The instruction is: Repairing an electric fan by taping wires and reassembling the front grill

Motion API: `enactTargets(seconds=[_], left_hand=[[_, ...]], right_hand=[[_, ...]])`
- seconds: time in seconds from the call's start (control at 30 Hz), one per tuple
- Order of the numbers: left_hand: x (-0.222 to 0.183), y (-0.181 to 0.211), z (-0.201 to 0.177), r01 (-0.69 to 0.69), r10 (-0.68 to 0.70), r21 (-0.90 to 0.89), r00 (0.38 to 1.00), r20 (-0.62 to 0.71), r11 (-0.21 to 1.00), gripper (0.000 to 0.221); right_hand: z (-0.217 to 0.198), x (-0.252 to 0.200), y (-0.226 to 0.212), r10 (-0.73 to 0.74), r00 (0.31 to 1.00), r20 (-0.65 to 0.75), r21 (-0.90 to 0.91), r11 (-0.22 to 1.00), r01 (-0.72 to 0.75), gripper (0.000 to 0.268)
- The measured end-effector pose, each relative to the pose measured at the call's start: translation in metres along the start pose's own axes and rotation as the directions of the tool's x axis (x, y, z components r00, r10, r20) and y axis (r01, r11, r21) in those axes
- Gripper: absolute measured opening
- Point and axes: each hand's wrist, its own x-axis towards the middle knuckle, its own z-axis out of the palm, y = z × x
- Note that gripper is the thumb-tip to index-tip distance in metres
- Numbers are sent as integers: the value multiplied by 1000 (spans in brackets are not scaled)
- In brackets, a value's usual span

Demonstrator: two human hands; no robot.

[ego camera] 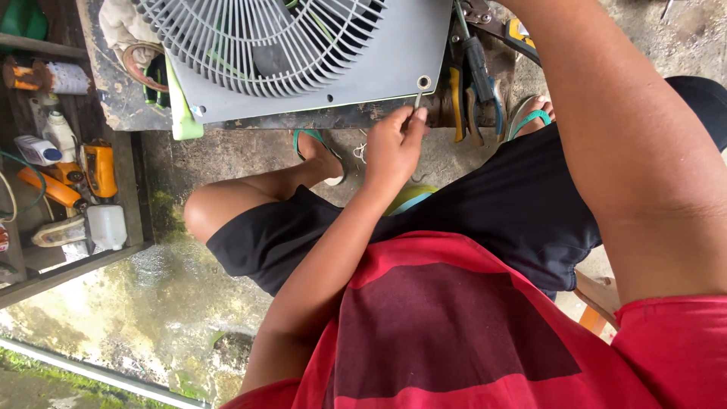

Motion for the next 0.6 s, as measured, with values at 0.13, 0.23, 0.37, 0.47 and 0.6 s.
enactTargets(seconds=[0.13, 0.23, 0.37, 0.47, 0.6], left_hand=[[4, 24, 9, 351, -309, -451, 937, 165, 821, 26], [3, 29, 9, 449, -368, -623, 892, 264, 641, 30], [4, 20, 8, 412, -350, -712, 905, 244, 569, 25], [5, 23, 8, 401, -364, -744, 904, 225, 535, 22], [1, 23, 7, 381, -347, -785, 910, 227, 487, 22]], right_hand=[[-1, -13, -2, 5, 1000, 5, -13, 1000, -4, 32], [1, -20, 0, 12, 1000, 9, -24, 1000, -12, 33], [4, -24, -1, 11, 1000, 12, -34, 999, -11, 33], [7, -26, 2, 12, 1000, 14, -46, 999, -11, 33], [10, -28, 5, 11, 1000, 23, -62, 998, -10, 34]])
